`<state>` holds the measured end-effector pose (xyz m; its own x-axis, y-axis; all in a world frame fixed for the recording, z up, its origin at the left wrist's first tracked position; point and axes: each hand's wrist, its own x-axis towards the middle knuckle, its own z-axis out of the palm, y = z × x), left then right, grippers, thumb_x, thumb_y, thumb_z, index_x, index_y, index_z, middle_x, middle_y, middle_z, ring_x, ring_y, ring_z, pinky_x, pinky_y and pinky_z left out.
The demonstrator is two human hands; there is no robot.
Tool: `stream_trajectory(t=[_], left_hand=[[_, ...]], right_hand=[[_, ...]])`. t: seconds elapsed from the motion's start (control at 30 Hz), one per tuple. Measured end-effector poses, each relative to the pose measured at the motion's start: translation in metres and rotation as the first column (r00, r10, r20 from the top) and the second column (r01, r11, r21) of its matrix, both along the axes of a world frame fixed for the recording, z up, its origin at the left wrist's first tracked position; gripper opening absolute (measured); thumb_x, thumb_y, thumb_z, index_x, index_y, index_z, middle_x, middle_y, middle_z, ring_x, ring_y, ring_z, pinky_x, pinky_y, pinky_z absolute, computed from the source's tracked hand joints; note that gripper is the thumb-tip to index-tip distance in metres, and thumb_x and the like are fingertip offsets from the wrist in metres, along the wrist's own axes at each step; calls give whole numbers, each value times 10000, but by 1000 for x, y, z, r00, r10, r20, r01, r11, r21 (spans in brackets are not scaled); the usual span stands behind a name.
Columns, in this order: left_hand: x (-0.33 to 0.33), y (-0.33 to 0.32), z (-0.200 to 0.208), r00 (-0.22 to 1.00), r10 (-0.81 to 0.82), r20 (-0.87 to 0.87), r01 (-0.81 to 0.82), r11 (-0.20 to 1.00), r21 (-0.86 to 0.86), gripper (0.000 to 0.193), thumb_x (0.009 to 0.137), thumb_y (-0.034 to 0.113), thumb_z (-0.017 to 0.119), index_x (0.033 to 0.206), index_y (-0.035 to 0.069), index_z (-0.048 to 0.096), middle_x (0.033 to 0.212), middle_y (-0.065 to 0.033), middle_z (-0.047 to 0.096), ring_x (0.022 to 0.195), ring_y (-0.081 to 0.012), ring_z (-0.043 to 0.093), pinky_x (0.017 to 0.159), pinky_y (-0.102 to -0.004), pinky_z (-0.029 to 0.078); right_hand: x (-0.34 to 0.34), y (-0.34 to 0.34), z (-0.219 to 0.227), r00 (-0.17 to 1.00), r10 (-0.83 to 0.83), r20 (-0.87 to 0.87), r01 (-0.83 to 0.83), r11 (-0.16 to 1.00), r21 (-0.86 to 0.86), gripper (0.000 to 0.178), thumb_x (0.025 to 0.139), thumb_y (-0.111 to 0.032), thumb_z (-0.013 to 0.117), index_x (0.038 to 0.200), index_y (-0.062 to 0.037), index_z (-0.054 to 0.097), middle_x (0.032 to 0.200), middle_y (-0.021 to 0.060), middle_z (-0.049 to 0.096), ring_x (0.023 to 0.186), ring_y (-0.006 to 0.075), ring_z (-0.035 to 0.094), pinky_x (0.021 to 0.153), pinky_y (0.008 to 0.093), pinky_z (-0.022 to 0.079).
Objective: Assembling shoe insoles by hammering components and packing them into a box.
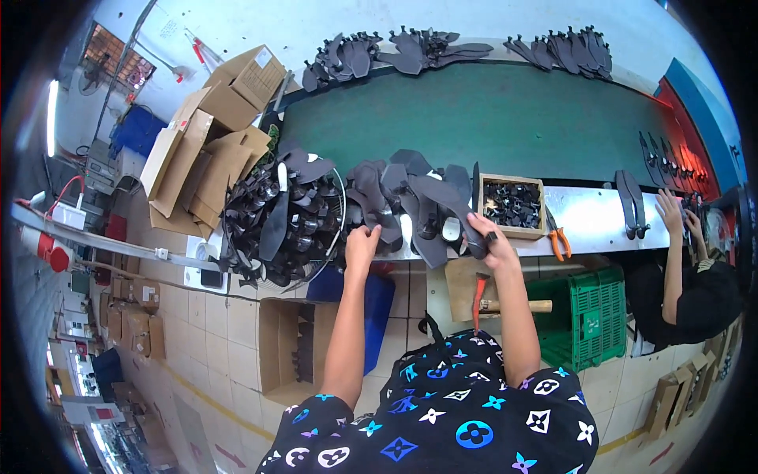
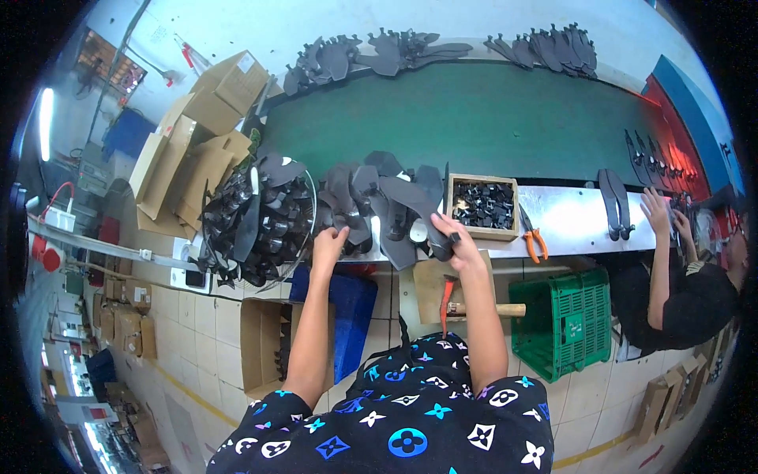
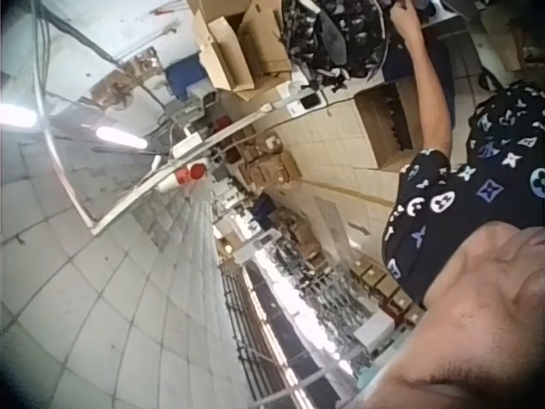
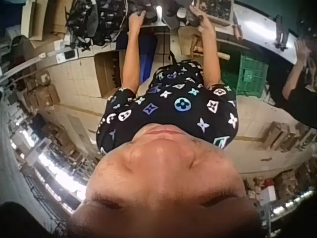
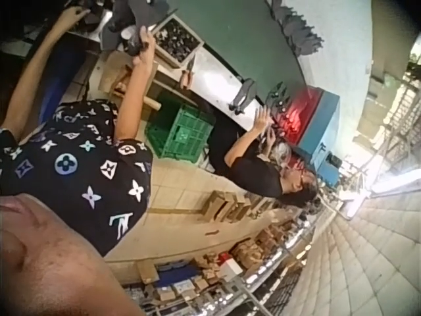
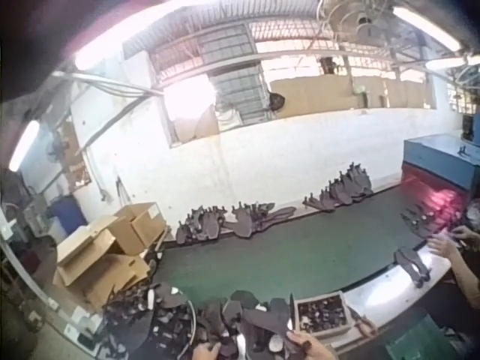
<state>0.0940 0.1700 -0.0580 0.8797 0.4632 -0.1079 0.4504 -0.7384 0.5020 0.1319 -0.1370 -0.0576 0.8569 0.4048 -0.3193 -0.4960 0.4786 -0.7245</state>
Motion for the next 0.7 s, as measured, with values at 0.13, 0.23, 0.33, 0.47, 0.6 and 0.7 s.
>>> stream_trajectory(t=[0.13, 0.23, 0.33, 0.47, 0.6, 0.7], left_hand=[[-3, 2, 14, 951, 54, 304, -69, 997, 42, 376, 874, 324, 599, 874, -50, 634, 869, -261, 646, 836, -457, 621, 768, -491, 481], [-11, 2, 48, 904, 66, 423, -190, 948, 257, 279, 923, 236, 537, 946, -25, 635, 992, -234, 638, 871, -427, 628, 759, -490, 498], [-24, 21, 102, 782, -43, 622, -223, 913, 343, 226, 919, 184, 602, 989, -24, 659, 983, -191, 662, 833, -369, 663, 714, -438, 525], [-54, 58, 174, 694, 259, 671, 19, 926, -377, 215, 832, 136, 768, 969, -27, 735, 831, -61, 718, 737, -84, 619, 700, -226, 495], [-123, 87, 214, 722, 207, 660, 158, 880, -448, 258, 883, 222, 727, 937, -30, 722, 824, -32, 702, 735, -82, 622, 693, -214, 494], [-185, 97, 210, 746, 181, 641, 246, 820, -517, 264, 905, 241, 700, 939, -21, 718, 850, -39, 703, 775, -83, 623, 728, -223, 496]], right_hand=[[-22, -4, -1, 997, -40, 65, 29, 986, 163, 281, 950, -285, 622, 1091, -46, 574, 881, 77, 649, 726, 132, 622, 675, 252, 521], [-32, -5, -3, 990, -53, 128, 32, 987, 160, 323, 951, -308, 624, 1125, -40, 580, 939, 74, 662, 776, 129, 622, 722, 254, 510], [-40, 0, 4, 963, -59, 262, 47, 998, 51, 374, 951, -329, 624, 1170, -28, 579, 999, 66, 669, 844, 114, 613, 769, 254, 491], [-43, 26, 42, 900, 20, 435, 9, 998, -66, 433, 956, -344, 618, 1223, -6, 575, 1081, 39, 654, 938, 89, 594, 820, 230, 467], [-38, 78, 107, 600, 321, 733, -202, 947, -249, 475, 979, -349, 571, 1269, 26, 549, 1103, 38, 612, 1026, 130, 540, 916, 253, 406], [-38, 134, 149, 537, 574, 618, -566, 789, -241, 447, 985, -322, 558, 1253, 36, 557, 1122, 20, 619, 1013, 109, 537, 916, 252, 407]])
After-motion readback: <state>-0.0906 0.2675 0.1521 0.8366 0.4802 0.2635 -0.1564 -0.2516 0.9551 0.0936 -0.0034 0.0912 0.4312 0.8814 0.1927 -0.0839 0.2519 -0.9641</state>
